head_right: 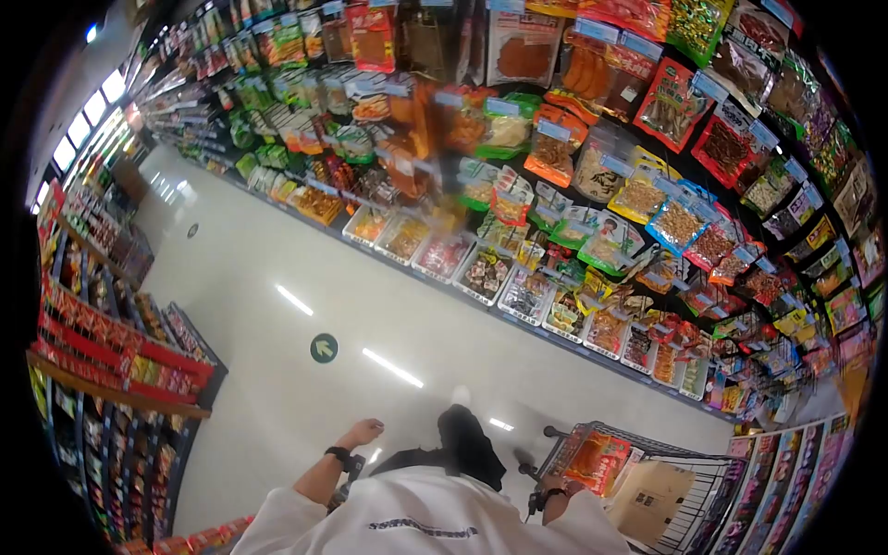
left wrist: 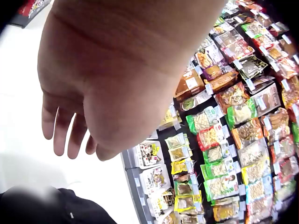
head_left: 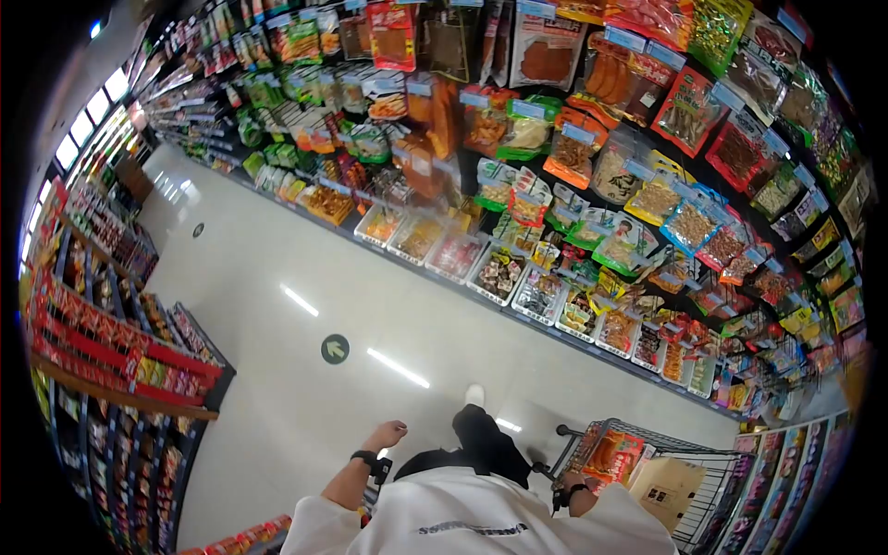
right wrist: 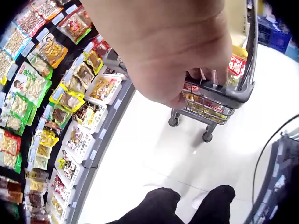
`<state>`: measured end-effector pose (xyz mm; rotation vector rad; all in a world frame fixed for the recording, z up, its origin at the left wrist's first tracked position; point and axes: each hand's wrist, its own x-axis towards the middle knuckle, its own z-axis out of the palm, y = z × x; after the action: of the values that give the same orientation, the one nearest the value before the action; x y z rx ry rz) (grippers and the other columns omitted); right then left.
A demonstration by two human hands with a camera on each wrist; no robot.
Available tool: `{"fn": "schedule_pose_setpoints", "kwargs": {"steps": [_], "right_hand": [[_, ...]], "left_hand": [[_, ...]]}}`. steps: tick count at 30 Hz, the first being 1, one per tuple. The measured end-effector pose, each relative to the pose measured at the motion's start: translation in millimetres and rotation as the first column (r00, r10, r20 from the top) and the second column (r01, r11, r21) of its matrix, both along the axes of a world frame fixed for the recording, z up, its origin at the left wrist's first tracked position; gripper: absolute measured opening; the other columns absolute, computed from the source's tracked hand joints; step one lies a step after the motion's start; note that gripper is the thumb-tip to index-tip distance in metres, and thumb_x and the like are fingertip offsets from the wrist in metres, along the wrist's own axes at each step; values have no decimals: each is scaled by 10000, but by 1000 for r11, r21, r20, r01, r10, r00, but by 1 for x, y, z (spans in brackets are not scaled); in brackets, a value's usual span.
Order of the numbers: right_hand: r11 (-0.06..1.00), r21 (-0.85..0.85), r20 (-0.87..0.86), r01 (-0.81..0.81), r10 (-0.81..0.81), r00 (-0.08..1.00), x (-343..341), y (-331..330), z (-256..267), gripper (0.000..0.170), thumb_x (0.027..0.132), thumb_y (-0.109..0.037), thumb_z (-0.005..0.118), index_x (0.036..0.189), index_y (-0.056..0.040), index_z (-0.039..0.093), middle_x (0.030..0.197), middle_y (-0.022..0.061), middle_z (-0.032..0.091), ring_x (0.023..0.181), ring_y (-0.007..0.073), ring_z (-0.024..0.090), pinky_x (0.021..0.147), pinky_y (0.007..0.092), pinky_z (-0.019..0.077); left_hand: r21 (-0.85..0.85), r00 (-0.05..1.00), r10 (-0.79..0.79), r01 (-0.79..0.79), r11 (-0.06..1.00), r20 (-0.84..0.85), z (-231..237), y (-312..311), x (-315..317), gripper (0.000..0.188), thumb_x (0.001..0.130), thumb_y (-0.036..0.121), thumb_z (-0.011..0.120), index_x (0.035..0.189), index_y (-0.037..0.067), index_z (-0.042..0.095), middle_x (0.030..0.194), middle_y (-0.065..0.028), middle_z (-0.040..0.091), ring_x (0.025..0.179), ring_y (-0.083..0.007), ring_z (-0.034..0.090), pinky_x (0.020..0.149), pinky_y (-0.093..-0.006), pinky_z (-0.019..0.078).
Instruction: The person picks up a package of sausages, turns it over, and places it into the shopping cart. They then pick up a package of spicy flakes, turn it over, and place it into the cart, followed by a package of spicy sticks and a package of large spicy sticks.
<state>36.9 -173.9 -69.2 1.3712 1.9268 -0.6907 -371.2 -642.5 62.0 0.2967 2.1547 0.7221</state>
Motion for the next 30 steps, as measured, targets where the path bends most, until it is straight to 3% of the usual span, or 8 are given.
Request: {"fn": "schedule_pose_setpoints", "kwargs": {"steps": [5, 11, 14, 17, 19, 21, 23, 30], "right_hand": [[956, 67, 17, 286, -288, 957, 2, 6, -28, 321, 807, -276, 536, 936, -15, 670, 967, 144, 668, 859, 310, 637, 734, 446, 506], [990, -22, 305, 141, -127, 944, -58, 23, 11, 267, 807, -245, 574, 958, -53, 683, 1013, 147, 662, 931, 322, 629, 756, 434, 512], [987, -47, 341, -155, 162, 926, -106, 26, 14, 245, 807, -229, 594, 968, -71, 690, 1036, 149, 659, 967, 328, 625, 766, 428, 514], [810, 328, 113, -486, 477, 872, -187, 41, 29, 226, 804, -191, 611, 977, -67, 688, 1031, 130, 660, 947, 302, 634, 759, 411, 514], [912, 398, -315, -98, 237, 919, -272, 55, 50, 192, 809, -133, 605, 968, -53, 679, 965, 102, 668, 899, 238, 627, 752, 367, 506], [900, -100, -792, 424, -329, 513, -363, 67, 85, 165, 815, -74, 600, 960, -40, 671, 898, 74, 675, 852, 175, 621, 746, 323, 499], [876, -350, -797, 331, -465, 387, -440, 92, 107, 162, 813, -32, 597, 957, -42, 671, 854, 33, 668, 831, 121, 603, 733, 262, 483], [969, -210, -959, 131, -230, 167, -644, 90, 319, 138, 901, -65, 581, 1008, -10, 648, 940, 12, 655, 868, 86, 592, 784, 229, 461]], "left_hand": [[33, 998, -50, 51, 998, -36, -4, 52, -76, 365, 854, 341, 578, 1084, 68, 652, 1011, -178, 670, 952, -328, 636, 851, -391, 498], [184, 995, 1, 18, 983, -101, 21, 126, -201, 345, 850, 329, 602, 1070, 70, 658, 992, -163, 676, 901, -310, 649, 813, -379, 511], [197, 977, 39, 4, 980, -211, 51, 161, -251, 305, 863, 288, 614, 1069, 66, 649, 966, -145, 683, 852, -268, 663, 756, -356, 524], [358, 968, 94, -4, 934, -233, 82, 190, -293, 282, 884, 256, 607, 1082, 58, 633, 927, -131, 684, 833, -228, 662, 742, -334, 523], [407, 969, 104, -4, 913, -223, 113, 209, -320, 261, 901, 226, 594, 1096, 54, 620, 934, -113, 680, 837, -197, 654, 753, -315, 516], [484, 966, 132, -7, 875, -224, 139, 224, -345, 250, 903, 211, 592, 1096, 55, 620, 955, -107, 680, 850, -191, 653, 764, -308, 513], [541, 972, 110, 19, 841, -206, 152, 236, -370, 250, 909, 185, 585, 1116, 48, 613, 1000, -101, 675, 877, -191, 647, 780, -308, 510], [678, 975, -52, 189, 710, -217, 222, 256, -477, 249, 911, 164, 578, 1116, 27, 610, 1043, -126, 660, 940, -242, 631, 809, -331, 489]]}}
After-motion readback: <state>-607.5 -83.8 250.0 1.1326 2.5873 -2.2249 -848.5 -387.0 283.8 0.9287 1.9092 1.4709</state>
